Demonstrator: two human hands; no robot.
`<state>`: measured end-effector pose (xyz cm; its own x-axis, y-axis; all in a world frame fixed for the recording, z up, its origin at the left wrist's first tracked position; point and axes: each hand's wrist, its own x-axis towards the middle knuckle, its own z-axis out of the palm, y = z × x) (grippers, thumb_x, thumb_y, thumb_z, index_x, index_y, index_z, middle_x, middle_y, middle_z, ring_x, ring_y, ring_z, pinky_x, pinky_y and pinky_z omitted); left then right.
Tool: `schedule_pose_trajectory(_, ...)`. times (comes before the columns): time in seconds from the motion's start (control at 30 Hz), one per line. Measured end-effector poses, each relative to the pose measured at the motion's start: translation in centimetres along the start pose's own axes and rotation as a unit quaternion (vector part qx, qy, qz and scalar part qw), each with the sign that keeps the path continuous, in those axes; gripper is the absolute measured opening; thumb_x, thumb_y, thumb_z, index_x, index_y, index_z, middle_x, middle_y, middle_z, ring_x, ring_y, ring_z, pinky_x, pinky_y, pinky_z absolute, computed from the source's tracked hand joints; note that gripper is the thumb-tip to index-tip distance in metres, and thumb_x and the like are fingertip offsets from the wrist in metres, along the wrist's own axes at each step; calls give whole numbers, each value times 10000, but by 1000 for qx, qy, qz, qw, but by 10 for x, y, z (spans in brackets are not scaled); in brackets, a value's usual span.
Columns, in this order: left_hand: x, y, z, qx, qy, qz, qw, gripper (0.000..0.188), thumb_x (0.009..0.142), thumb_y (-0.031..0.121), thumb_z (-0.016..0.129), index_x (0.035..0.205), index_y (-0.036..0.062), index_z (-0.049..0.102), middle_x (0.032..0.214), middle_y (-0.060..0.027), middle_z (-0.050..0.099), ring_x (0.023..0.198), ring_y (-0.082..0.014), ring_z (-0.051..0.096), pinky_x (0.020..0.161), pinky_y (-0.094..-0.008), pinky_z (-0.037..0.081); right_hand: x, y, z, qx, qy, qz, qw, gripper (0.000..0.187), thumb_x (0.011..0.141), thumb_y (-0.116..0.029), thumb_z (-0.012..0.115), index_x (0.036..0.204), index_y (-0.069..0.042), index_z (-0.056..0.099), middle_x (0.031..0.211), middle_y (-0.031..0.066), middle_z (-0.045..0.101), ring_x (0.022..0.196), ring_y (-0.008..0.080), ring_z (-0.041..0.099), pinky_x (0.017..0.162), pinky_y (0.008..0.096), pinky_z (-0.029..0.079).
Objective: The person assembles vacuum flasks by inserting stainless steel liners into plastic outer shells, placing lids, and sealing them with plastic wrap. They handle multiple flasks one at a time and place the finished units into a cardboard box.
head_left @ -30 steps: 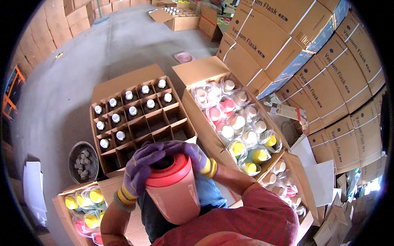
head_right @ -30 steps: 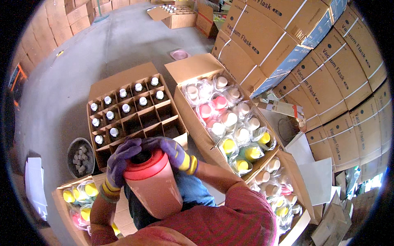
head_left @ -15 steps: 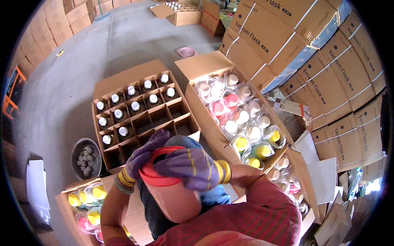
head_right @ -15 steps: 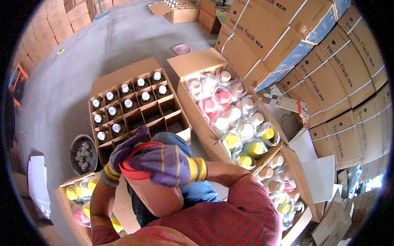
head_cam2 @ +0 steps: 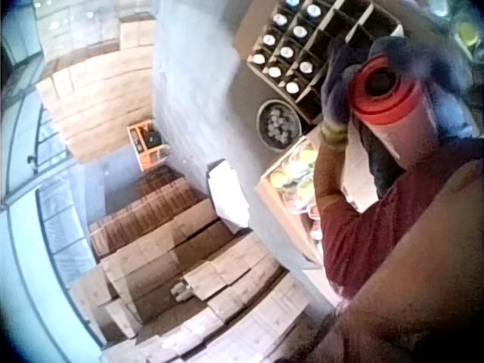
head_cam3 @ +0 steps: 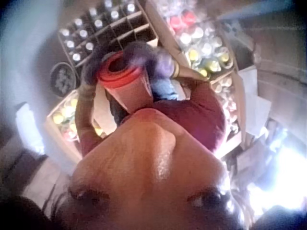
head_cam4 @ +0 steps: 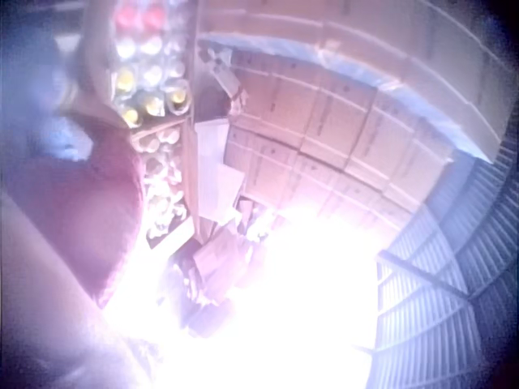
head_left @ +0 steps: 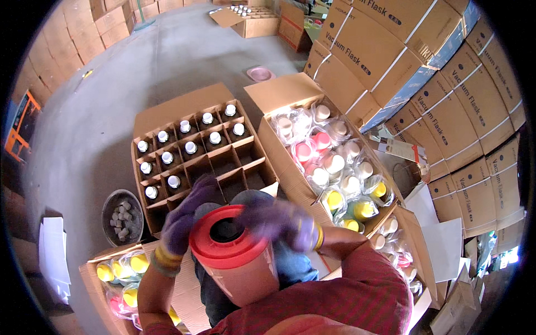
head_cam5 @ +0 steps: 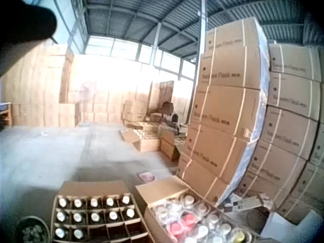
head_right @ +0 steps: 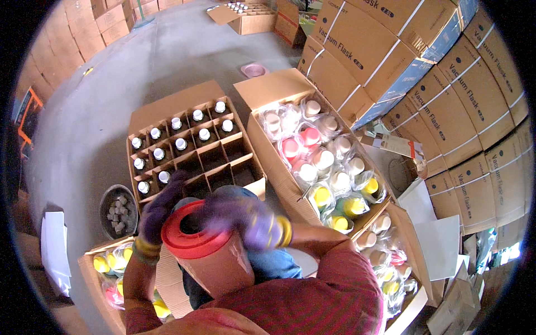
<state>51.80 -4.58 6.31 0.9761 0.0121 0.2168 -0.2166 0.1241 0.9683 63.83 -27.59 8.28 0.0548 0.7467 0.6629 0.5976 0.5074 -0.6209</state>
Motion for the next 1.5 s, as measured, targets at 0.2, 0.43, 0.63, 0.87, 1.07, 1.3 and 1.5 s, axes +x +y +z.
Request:
schedule_pose_trajectory(0.2, -11, 1, 2, 20, -48, -40, 998, 702, 922, 406, 451, 1428, -72, 359, 1484, -202, 380, 1404, -300, 321, 1171, -406, 179, -3, 6, 21, -46, -35, 47, 997, 349, 975, -259, 404, 1178, -39, 582, 1284, 182, 570, 1220, 356, 517, 1072, 490, 348)
schedule_pose_trajectory(0.43, -9, 53, 12, 179, -66, 52, 980, 634, 940, 414, 332, 1372, -27, 477, 1447, -209, 437, 1411, -354, 311, 1171, -453, 106, 1, 46, 0, 23, 21, 66, 997, 415, 993, -285, 368, 1212, -6, 583, 1291, 199, 570, 1240, 349, 511, 1105, 484, 308)
schedule_pose_trajectory(0.63, -3, 15, -3, 132, -117, 86, 981, 615, 941, 423, 330, 1289, -29, 558, 1377, -217, 510, 1363, -378, 382, 1159, -476, 148, -21, 47, 16, -74, -40, 88, 993, 346, 979, -263, 428, 1175, -34, 597, 1277, 185, 580, 1218, 349, 529, 1094, 473, 335)
schedule_pose_trajectory(0.87, 0, -2, -14, 31, -71, 36, 996, 590, 927, 399, 408, 1315, -31, 524, 1449, -234, 415, 1404, -377, 300, 1156, -457, 170, 23, 28, 18, 24, -90, 20, 995, 397, 960, -277, 419, 1222, -22, 575, 1265, 182, 597, 1176, 360, 564, 1045, 514, 366)
schedule_pose_trajectory(1.07, -31, 33, 13, 263, 1, 161, 951, 387, 782, 335, 632, 1053, 69, 707, 1026, -114, 646, 986, -303, 597, 914, -421, 433, 11, 65, -1, 58, -112, 22, 992, 493, 941, -342, 439, 1288, -3, 531, 1314, 211, 541, 1247, 388, 486, 1092, 542, 290)
schedule_pose_trajectory(1.3, -16, 38, 34, 424, 49, 120, 896, 340, 653, 211, 764, 989, 165, 733, 952, -25, 647, 862, -268, 589, 813, -410, 442, -5, 84, 6, 106, -99, 93, 985, 489, 963, -357, 422, 1291, -16, 544, 1353, 204, 521, 1291, 378, 451, 1127, 526, 233)
schedule_pose_trajectory(1.5, -14, 36, 35, 385, 33, 159, 908, 204, 691, 217, 744, 885, 154, 751, 902, -16, 662, 842, -261, 597, 785, -405, 448, 1, 79, 21, 176, -73, 114, 975, 480, 981, -363, 402, 1279, -20, 557, 1345, 185, 543, 1306, 347, 448, 1139, 489, 221)
